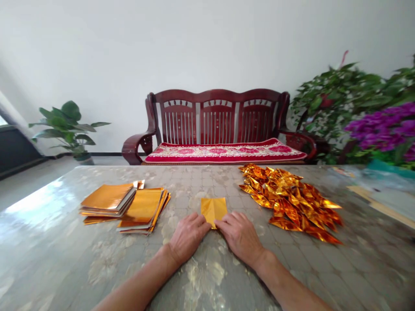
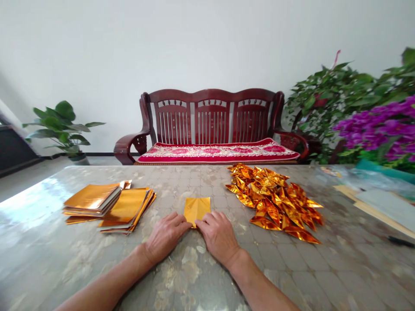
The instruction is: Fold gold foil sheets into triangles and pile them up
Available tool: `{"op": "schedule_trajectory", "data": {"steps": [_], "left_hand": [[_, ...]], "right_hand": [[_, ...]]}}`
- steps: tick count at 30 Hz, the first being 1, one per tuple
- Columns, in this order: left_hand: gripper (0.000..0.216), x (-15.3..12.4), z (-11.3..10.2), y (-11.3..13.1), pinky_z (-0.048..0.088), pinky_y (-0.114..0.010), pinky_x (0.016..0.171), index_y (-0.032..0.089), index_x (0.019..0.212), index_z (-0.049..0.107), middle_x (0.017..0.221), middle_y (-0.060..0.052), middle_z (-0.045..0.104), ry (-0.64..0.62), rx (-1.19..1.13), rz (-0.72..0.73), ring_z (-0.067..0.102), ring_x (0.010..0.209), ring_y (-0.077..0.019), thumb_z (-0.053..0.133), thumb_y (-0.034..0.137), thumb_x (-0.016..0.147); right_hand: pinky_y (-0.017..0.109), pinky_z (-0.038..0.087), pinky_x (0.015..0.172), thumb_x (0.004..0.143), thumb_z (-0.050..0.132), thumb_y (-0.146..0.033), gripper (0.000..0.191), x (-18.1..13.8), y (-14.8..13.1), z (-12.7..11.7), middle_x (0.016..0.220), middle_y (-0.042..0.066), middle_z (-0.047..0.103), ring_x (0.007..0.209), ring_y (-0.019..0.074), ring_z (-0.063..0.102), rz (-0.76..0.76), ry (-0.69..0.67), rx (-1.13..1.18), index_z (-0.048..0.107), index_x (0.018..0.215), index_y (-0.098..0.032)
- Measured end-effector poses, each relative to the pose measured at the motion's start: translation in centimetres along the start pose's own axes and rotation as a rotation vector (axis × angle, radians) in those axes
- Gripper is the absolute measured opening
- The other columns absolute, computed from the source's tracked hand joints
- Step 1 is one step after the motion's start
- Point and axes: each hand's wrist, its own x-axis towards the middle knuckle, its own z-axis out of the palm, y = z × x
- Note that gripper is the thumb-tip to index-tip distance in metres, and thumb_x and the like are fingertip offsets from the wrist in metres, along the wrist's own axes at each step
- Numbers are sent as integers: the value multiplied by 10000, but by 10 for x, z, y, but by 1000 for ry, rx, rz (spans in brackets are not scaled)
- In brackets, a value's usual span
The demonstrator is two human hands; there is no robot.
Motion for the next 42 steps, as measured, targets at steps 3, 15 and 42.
{"op": "schedule_trajectory", "data": {"steps": [3, 15, 42], "left_hand": [[128, 2, 1, 1, 417, -301, 697, 251, 981, 676, 881, -31, 616, 15, 5, -41, 541, 852, -190, 548, 254, 978], [217, 4, 5, -4, 404, -299, 734, 215, 859, 634, 843, -18, 642, 51, -31, -36, 545, 826, -182, 486, 273, 1007], [251, 10, 1, -6, 354, -271, 685, 203, 763, 660, 811, -19, 693, -109, -226, -516, 609, 824, -181, 537, 336, 937]], "right_hand": [[341, 358, 737, 970, 575, -254, 162, 2, -3, 2, 868, 27, 662, 854, 200, 539, -21, -4, -9, 705, 1065, -275], [337, 393, 772, 923, 652, -258, 113, 3, -3, 6, 893, 24, 660, 900, 206, 551, 23, -44, 57, 716, 1016, -261], [279, 362, 743, 947, 590, -289, 200, 6, 15, 10, 820, 11, 668, 838, 176, 595, 337, -118, 149, 677, 779, -225]]}}
